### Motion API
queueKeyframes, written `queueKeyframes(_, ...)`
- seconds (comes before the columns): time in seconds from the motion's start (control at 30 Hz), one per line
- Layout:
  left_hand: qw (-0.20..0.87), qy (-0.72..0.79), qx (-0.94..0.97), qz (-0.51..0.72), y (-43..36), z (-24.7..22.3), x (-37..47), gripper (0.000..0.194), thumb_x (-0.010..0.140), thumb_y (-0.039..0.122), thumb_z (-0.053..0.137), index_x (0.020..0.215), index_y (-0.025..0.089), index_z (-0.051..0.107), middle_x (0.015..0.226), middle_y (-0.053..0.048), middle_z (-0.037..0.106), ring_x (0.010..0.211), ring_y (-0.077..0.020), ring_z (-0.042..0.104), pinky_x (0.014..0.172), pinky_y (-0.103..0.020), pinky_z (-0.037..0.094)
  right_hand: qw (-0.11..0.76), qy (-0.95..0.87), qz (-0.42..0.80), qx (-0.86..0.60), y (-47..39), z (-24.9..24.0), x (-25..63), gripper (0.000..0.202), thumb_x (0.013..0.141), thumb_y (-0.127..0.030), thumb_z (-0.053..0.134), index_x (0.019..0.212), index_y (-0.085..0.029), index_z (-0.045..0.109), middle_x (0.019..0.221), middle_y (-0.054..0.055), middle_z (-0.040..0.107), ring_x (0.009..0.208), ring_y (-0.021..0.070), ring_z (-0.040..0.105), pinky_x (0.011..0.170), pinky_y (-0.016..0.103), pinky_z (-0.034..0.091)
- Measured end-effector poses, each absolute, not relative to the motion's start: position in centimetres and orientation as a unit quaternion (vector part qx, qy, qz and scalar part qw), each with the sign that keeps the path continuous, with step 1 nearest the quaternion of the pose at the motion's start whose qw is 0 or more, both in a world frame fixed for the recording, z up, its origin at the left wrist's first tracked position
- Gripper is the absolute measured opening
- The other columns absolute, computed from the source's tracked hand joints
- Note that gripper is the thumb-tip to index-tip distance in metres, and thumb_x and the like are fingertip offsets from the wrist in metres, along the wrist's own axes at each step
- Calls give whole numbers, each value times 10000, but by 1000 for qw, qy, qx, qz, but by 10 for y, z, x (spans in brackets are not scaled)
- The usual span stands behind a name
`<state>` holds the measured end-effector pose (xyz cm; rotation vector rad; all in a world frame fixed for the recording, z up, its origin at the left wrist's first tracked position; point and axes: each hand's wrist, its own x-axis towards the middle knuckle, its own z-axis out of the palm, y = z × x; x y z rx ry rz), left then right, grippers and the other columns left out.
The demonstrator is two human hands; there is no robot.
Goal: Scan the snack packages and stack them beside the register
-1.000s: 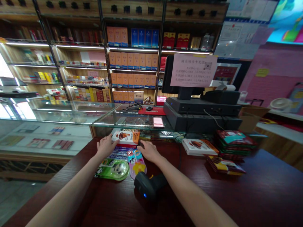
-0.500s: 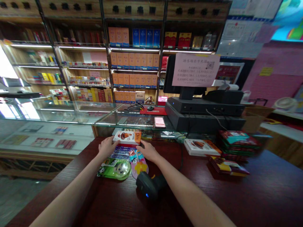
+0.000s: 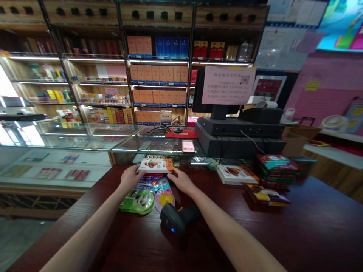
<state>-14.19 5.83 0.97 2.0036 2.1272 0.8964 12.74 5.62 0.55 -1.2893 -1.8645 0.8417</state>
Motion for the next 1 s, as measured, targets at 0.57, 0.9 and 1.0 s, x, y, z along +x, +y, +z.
queueKeyframes(0.57, 123, 591, 689, 401, 28, 32, -85, 547, 761, 449, 601, 1231, 175, 660, 1206, -95, 726, 1110, -294, 679, 1010, -408, 495, 453, -670, 343, -478, 28, 5, 196, 567, 864, -438, 630, 1391, -236, 575, 1382, 75, 629, 1311, 280, 550, 1128, 442, 380)
queueKeyframes(0.9, 175, 524, 719, 422, 32, 32, -42, 551, 758, 465, 598, 1216, 169, 673, 1264, -92, 700, 1215, -284, 623, 1095, -430, 432, 495, -638, 330, -490, 20, -4, 248, 560, 861, -472, 627, 1370, -239, 598, 1336, 79, 661, 1302, 288, 555, 1131, 464, 377)
queueKeyframes(1.0, 180, 515, 722, 425, 33, 31, -33, 522, 776, 462, 584, 1208, 186, 682, 1266, -75, 701, 1214, -278, 623, 1099, -429, 428, 508, -628, 319, -495, 20, -9, 259, 563, 863, -483, 621, 1367, -233, 602, 1352, 81, 649, 1316, 285, 543, 1137, 452, 376)
